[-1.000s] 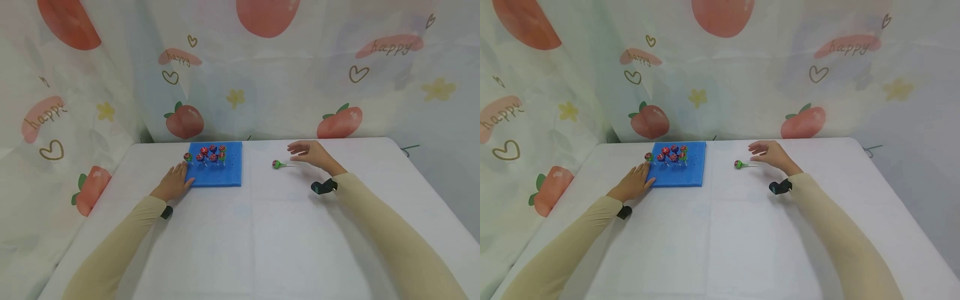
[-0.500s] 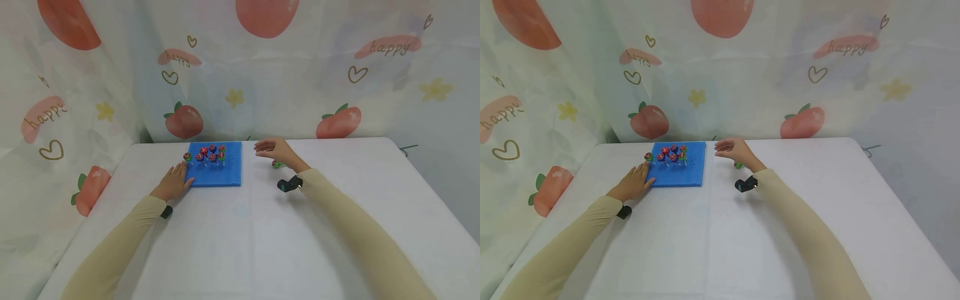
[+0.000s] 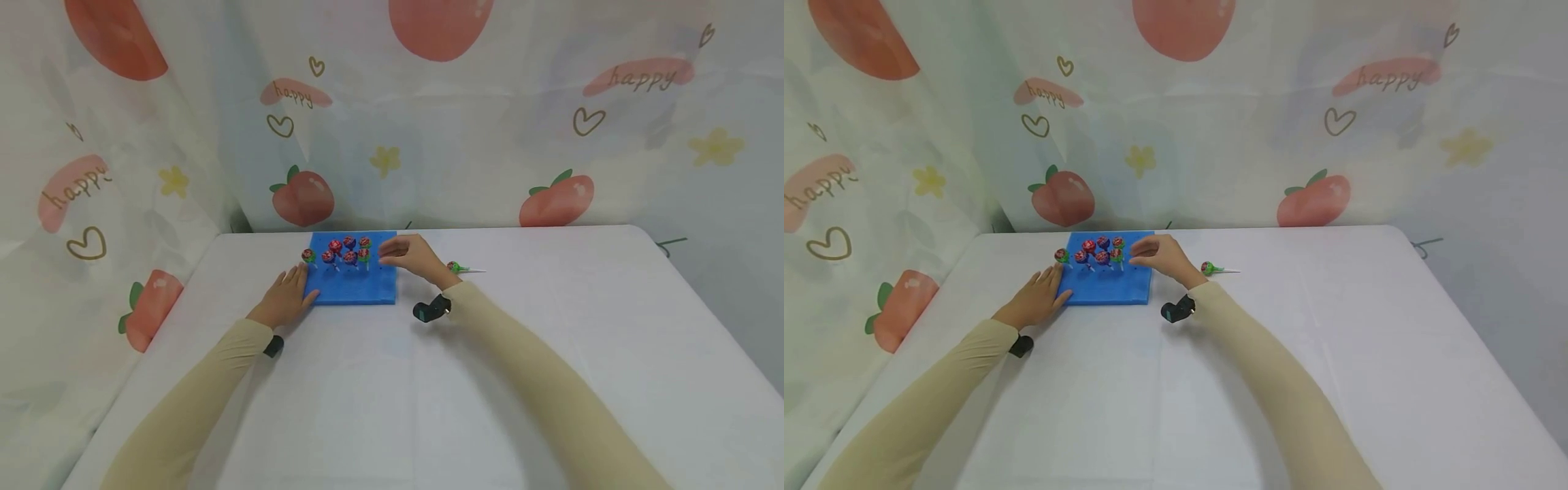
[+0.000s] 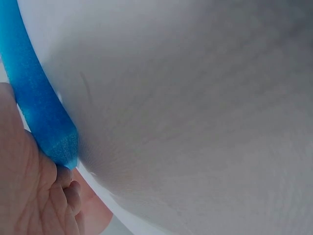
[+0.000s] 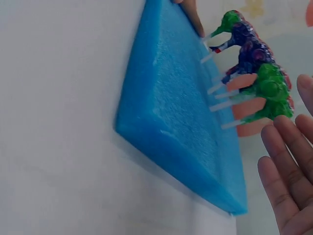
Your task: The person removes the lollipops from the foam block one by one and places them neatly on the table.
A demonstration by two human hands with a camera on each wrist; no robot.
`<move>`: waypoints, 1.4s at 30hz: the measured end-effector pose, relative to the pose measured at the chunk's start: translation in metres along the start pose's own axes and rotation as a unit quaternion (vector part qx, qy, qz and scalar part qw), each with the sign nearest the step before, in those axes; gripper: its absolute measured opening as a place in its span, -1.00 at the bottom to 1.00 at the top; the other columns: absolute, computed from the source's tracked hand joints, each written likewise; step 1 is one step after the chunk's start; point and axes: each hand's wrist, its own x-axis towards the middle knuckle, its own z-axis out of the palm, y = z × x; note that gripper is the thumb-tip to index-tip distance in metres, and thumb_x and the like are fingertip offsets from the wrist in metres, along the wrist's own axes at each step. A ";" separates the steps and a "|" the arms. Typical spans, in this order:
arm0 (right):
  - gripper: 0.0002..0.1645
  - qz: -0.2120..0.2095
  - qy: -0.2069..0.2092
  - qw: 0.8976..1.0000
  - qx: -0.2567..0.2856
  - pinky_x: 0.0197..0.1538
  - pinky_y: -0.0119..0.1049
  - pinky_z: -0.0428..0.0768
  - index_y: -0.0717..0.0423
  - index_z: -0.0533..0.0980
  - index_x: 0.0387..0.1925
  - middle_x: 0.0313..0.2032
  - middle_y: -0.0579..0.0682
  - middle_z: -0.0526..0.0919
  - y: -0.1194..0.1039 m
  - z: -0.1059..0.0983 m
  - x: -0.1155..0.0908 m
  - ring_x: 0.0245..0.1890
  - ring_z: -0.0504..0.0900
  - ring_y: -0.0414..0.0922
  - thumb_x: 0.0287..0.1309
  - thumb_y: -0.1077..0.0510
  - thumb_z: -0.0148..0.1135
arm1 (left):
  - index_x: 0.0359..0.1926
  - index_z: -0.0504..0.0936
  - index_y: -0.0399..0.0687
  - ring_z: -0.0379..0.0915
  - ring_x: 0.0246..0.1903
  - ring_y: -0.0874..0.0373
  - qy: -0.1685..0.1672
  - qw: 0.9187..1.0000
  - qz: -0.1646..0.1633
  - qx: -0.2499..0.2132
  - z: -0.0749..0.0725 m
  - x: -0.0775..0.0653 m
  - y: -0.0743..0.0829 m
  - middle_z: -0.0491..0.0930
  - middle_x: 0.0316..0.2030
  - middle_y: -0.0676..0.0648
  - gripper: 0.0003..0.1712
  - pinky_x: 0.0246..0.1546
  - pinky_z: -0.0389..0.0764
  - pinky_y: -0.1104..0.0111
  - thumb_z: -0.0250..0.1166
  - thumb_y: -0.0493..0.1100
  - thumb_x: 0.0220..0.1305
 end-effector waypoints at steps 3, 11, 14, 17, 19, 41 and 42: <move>-0.61 0.007 0.006 1.000 0.004 0.09 -0.21 0.59 0.29 0.55 -0.03 -0.04 0.22 0.65 0.003 0.007 0.004 -0.02 0.65 0.02 0.10 0.20 0.31 | 0.40 -0.10 -0.46 -0.13 0.43 -0.22 -0.001 1.000 -0.002 0.000 0.000 0.000 0.000 -0.06 0.43 -0.36 -0.17 0.42 -0.05 -0.03 -0.12 0.11 0.44; -0.61 0.025 0.006 0.999 0.020 0.09 -0.22 0.59 0.27 0.55 -0.03 -0.04 0.21 0.65 0.011 0.020 0.011 -0.02 0.65 0.00 0.10 0.18 0.31 | 0.40 -0.10 -0.47 -0.12 0.43 -0.23 0.000 1.000 -0.005 -0.002 -0.001 0.000 0.000 -0.05 0.42 -0.37 -0.16 0.42 -0.04 -0.03 -0.10 0.11 0.44; -0.62 0.033 0.007 0.999 0.031 0.10 -0.21 0.58 0.27 0.55 -0.03 -0.05 0.21 0.66 0.013 0.023 0.012 -0.03 0.66 0.00 0.11 0.19 0.30 | 0.40 -0.10 -0.47 -0.13 0.43 -0.23 -0.001 1.000 -0.003 -0.003 0.000 0.001 -0.001 -0.06 0.43 -0.37 -0.16 0.43 -0.06 -0.03 -0.12 0.11 0.44; -0.62 0.037 0.008 0.999 0.027 0.12 -0.20 0.57 0.26 0.55 -0.03 -0.06 0.20 0.66 0.015 0.026 0.014 -0.03 0.66 0.00 0.11 0.18 0.30 | 0.40 -0.10 -0.47 -0.14 0.44 -0.22 -0.001 1.000 -0.002 -0.004 0.001 0.002 -0.001 -0.06 0.43 -0.36 -0.16 0.43 -0.06 -0.03 -0.13 0.12 0.44; -0.61 0.038 0.006 0.999 0.019 0.13 -0.20 0.56 0.26 0.54 -0.02 -0.05 0.20 0.66 0.015 0.028 0.015 -0.02 0.65 0.00 0.12 0.17 0.30 | 0.40 -0.10 -0.47 -0.14 0.44 -0.22 0.001 1.000 -0.001 -0.003 0.002 0.002 -0.001 -0.06 0.43 -0.36 -0.16 0.43 -0.06 -0.03 -0.13 0.12 0.44; -0.69 0.039 0.019 0.996 -0.074 0.10 -0.21 0.58 0.26 0.60 -0.06 -0.07 0.17 0.68 0.019 0.037 0.025 0.00 0.65 0.00 0.17 0.21 0.23 | 0.40 -0.10 -0.47 -0.13 0.43 -0.23 0.004 1.000 -0.002 -0.002 0.003 0.002 -0.001 -0.06 0.43 -0.36 -0.16 0.43 -0.07 -0.03 -0.12 0.12 0.44; -0.69 0.039 0.021 0.996 -0.075 0.10 -0.22 0.58 0.26 0.60 -0.06 -0.07 0.17 0.69 0.018 0.037 0.025 0.00 0.65 0.00 0.17 0.21 0.23 | 0.40 -0.10 -0.47 -0.13 0.43 -0.23 0.004 1.000 -0.001 -0.002 0.003 0.002 -0.001 -0.06 0.43 -0.37 -0.16 0.43 -0.07 -0.03 -0.13 0.12 0.44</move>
